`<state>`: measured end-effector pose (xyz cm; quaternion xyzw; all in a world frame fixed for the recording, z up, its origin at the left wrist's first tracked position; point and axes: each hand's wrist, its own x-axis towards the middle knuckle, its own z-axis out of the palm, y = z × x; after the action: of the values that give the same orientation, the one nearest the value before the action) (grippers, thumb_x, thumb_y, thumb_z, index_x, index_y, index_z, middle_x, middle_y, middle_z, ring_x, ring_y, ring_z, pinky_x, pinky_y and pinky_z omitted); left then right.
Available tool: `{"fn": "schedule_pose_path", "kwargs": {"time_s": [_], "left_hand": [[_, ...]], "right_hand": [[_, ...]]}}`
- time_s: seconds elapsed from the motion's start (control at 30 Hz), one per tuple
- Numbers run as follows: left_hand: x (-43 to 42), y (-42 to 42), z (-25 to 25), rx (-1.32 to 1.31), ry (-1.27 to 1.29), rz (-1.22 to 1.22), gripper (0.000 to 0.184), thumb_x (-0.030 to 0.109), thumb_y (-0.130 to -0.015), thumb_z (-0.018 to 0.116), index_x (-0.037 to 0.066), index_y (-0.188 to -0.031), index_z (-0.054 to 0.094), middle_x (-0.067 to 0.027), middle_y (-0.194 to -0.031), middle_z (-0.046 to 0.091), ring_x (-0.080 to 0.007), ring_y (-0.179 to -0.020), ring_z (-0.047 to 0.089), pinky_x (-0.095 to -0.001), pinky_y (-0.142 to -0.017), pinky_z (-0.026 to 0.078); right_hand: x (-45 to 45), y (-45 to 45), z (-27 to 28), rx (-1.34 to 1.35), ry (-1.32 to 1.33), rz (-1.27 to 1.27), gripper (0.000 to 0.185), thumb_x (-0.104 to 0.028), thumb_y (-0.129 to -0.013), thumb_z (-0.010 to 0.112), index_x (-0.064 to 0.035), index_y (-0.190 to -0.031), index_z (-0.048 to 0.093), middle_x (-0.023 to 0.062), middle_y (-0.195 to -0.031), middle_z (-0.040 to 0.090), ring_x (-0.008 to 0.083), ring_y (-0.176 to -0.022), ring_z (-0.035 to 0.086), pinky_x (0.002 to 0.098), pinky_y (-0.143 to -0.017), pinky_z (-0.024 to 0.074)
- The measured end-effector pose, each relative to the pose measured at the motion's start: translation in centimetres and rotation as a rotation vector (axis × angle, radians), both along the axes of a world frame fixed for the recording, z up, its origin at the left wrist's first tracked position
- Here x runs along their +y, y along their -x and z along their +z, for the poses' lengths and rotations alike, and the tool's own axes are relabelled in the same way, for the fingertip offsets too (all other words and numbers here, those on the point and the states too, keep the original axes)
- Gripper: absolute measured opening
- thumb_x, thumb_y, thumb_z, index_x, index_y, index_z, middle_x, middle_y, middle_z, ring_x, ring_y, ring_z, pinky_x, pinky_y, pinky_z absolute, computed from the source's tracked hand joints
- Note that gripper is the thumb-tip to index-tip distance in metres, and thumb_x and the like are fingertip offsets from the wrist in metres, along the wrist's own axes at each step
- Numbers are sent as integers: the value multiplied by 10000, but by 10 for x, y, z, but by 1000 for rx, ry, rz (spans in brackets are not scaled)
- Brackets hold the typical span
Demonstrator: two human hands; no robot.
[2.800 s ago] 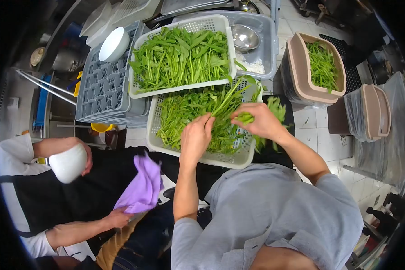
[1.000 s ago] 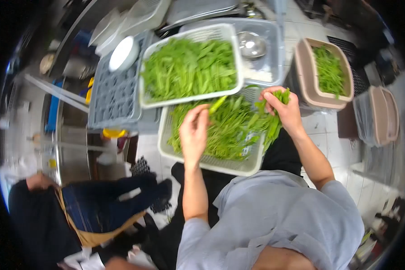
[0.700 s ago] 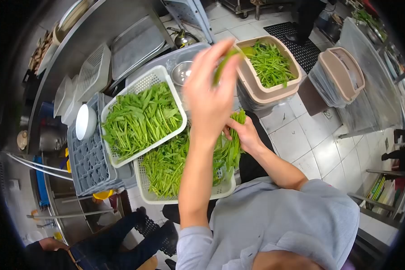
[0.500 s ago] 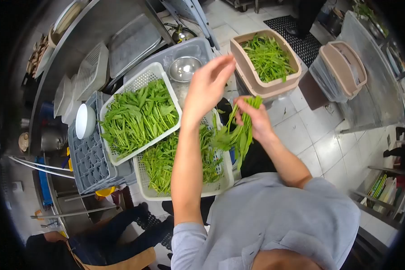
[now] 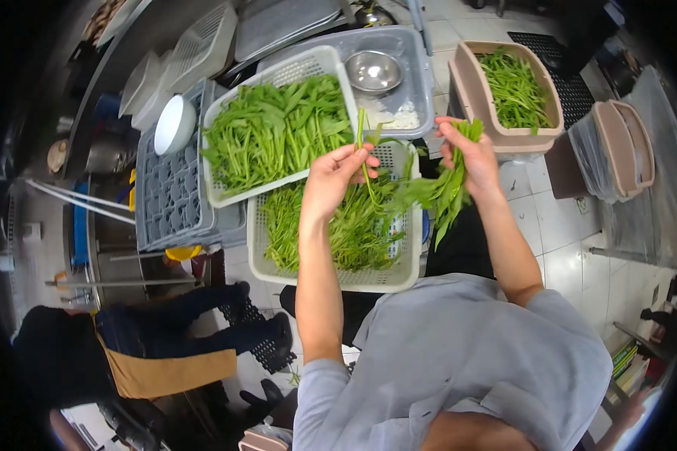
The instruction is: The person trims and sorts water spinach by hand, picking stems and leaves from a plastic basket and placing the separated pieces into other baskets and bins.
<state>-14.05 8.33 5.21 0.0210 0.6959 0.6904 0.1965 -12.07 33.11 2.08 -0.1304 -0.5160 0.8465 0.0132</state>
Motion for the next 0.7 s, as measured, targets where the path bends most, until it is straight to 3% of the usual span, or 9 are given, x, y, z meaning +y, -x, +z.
{"fn": "schedule_pose_path", "kwargs": {"time_s": [0.1,0.17,0.27,0.4,0.7], "left_hand": [[-8,-7,12,-13,53,-80,281,230,-984,587,2,-1132,661,-37,-900,708,-98,-767,655,-213,-674,477],[-7,-11,15,-16,68,-111,279,231,-985,586,6,-1129,664,-39,-895,707,-96,-755,653,-213,-668,475],[-5,-16,21,-14,73,-150,275,233,-986,584,13,-1124,671,-41,-879,705,-91,-733,648,-212,-653,471],[-13,-25,19,-47,49,-138,269,243,-989,579,24,-1110,680,-23,-840,696,-83,-708,642,-207,-630,462],[-12,-30,12,-88,96,-178,268,250,-993,571,26,-1087,685,-6,-808,687,-73,-680,631,-199,-620,454]], "right_hand": [[-5,7,23,82,-238,127,279,-230,-873,730,-17,-1050,702,1,-745,633,57,-617,542,218,-516,413],[-23,13,43,168,-576,280,253,-217,-851,747,-12,-997,722,22,-784,683,64,-717,592,236,-631,472],[-37,27,37,383,-670,368,256,-206,-832,763,-4,-983,721,51,-875,722,74,-802,614,258,-742,495],[-41,26,46,274,-693,421,265,-194,-830,764,16,-983,712,81,-884,730,81,-776,614,272,-731,504],[-38,21,45,399,-898,392,260,-189,-809,734,0,-984,704,133,-831,717,171,-751,681,310,-722,523]]}}
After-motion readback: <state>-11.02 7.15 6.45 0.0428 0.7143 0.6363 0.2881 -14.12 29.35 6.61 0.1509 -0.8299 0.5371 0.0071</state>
